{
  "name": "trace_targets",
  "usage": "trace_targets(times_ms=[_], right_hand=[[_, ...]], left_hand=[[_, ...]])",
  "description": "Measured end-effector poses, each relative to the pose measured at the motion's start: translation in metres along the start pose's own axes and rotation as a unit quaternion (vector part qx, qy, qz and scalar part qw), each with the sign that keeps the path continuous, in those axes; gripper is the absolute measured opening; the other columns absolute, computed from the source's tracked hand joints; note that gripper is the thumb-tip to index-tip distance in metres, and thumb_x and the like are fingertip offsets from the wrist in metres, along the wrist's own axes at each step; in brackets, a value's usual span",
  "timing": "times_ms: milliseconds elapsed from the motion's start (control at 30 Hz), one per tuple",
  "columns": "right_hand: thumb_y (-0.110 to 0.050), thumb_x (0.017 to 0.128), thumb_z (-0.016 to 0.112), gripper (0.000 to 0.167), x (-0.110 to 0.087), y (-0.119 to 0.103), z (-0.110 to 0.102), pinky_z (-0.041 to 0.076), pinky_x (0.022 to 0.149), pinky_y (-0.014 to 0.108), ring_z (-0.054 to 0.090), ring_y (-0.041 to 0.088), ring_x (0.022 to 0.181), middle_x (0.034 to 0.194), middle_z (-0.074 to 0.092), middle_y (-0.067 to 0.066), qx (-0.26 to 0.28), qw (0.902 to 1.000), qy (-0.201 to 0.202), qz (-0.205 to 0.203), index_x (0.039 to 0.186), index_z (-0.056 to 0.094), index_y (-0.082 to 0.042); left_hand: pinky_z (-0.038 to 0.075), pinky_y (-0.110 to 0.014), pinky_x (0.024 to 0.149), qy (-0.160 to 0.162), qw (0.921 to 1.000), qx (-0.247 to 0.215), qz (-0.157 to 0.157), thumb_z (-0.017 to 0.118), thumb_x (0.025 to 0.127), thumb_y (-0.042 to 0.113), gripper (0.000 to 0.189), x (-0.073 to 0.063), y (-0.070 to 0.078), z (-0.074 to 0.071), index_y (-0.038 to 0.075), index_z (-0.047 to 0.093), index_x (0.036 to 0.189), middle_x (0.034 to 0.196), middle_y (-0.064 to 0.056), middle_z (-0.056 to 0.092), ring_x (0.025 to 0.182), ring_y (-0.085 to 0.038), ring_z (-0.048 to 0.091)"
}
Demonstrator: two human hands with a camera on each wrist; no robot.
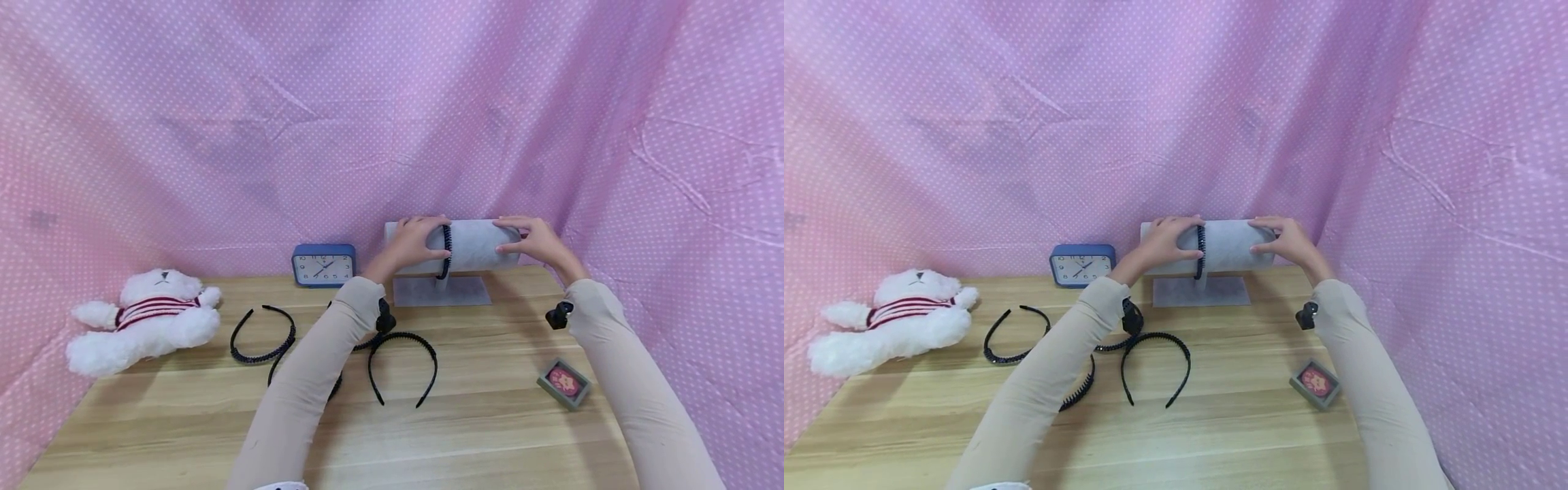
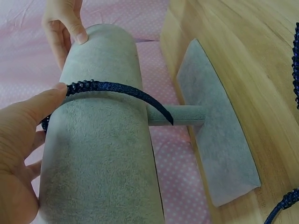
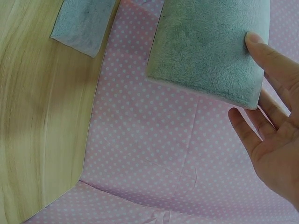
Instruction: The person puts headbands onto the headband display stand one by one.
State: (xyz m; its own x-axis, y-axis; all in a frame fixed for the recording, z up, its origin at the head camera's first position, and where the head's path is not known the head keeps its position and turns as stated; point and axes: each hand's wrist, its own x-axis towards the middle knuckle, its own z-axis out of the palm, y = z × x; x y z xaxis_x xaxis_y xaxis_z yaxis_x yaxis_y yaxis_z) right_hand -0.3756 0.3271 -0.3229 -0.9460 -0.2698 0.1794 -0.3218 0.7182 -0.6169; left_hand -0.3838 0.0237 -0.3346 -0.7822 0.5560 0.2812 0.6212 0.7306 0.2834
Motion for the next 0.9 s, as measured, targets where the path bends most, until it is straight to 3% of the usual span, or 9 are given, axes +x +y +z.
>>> trace_targets(times_ms=[567,900], right_hand=[[-0.019,0.084,0.085,0.064,0.0016,0.0034,0.0023,0.035,0.12,0.058,0.036,0.038,0.149,0.158,0.045,0.015,0.017,0.9998,0.007,-0.005,0.143,0.06,-0.009],[-0.019,0.085,0.085,0.063,0.0002,0.0043,0.0009,0.037,0.119,0.058,0.036,0.039,0.149,0.158,0.045,0.016,0.014,0.9998,0.01,-0.006,0.142,0.06,-0.009]], left_hand=[[0.025,-0.054,0.125,-0.023,0.9993,-0.016,-0.026,0.063,0.099,0.05,0.068,0.0049,0.003,-0.0031,0.025,0.039,0.157,0.159,-0.003,0.046,0.148,-0.027,0.039],[0.026,-0.055,0.124,-0.023,0.9981,0.052,-0.021,0.058,0.098,0.059,0.074,0.0099,0.0108,0.0053,0.027,0.033,0.16,0.166,0.001,0.034,0.149,-0.027,0.038]])
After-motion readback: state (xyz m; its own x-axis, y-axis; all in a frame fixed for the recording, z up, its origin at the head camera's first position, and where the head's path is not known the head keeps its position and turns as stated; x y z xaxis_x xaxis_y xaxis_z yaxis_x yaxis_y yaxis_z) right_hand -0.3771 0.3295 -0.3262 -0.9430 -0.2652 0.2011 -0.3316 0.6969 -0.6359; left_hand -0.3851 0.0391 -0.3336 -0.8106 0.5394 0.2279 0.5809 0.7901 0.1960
